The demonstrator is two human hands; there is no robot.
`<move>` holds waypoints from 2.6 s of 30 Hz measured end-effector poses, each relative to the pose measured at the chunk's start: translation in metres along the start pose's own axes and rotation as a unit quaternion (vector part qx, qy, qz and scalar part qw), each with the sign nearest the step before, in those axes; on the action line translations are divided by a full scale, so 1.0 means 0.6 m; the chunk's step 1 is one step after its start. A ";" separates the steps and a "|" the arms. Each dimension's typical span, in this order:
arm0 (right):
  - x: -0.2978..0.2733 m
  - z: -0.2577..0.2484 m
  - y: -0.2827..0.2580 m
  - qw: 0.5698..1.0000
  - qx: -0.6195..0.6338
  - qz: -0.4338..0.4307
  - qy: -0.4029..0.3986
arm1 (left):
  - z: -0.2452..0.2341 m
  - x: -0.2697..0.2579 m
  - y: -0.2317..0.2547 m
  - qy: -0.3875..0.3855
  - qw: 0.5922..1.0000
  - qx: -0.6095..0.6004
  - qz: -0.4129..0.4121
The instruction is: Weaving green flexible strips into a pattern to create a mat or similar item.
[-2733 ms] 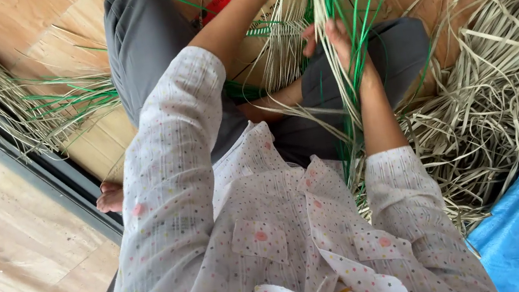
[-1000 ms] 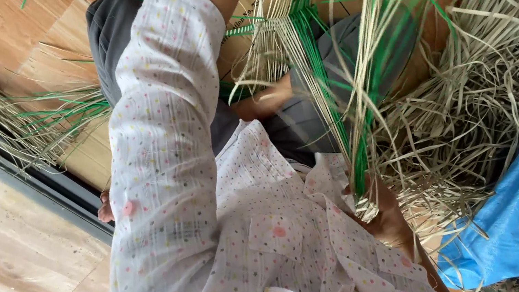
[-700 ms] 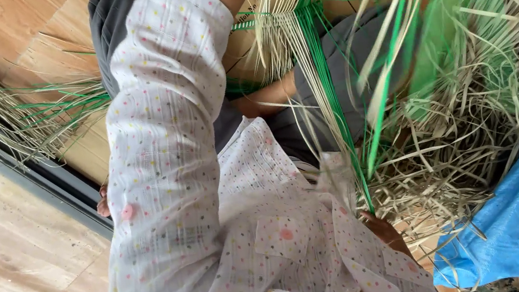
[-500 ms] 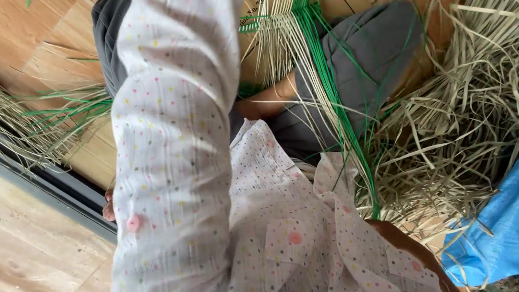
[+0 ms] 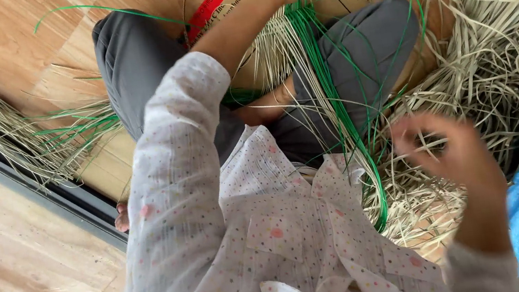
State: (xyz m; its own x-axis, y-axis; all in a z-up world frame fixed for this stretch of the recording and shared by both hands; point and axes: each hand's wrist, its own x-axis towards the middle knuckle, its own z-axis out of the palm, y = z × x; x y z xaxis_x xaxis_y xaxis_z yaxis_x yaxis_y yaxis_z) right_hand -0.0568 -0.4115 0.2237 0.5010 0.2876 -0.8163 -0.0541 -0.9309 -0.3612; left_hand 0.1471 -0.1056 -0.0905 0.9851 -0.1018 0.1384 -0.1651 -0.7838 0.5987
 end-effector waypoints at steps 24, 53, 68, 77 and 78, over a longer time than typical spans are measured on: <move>0.304 0.044 -0.076 0.888 -0.293 -0.251 0.251 | -0.049 -0.097 0.022 -0.090 0.977 0.193 0.024; 0.474 -0.108 -0.082 0.841 -0.095 -0.462 0.264 | 0.061 -0.249 0.032 -0.182 0.972 0.122 0.082; 0.611 -0.035 -0.047 0.933 -0.118 -0.286 0.185 | 0.066 -0.187 0.035 0.066 0.992 -0.101 -0.030; 0.612 -0.045 -0.057 0.947 -0.175 -0.229 0.143 | 0.057 -0.169 0.043 0.017 0.991 -0.105 -0.084; 0.620 -0.041 -0.053 0.947 -0.176 -0.229 0.143 | 0.069 -0.165 0.035 0.018 0.991 -0.105 -0.083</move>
State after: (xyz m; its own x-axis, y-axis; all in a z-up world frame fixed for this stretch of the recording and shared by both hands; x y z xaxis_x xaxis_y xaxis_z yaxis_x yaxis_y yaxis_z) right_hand 0.1528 -0.2803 -0.0571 0.6184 0.6531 -0.4371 0.4912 -0.7554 -0.4337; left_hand 0.0483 -0.1374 -0.1245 0.9979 0.0430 0.0490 -0.0100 -0.6423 0.7664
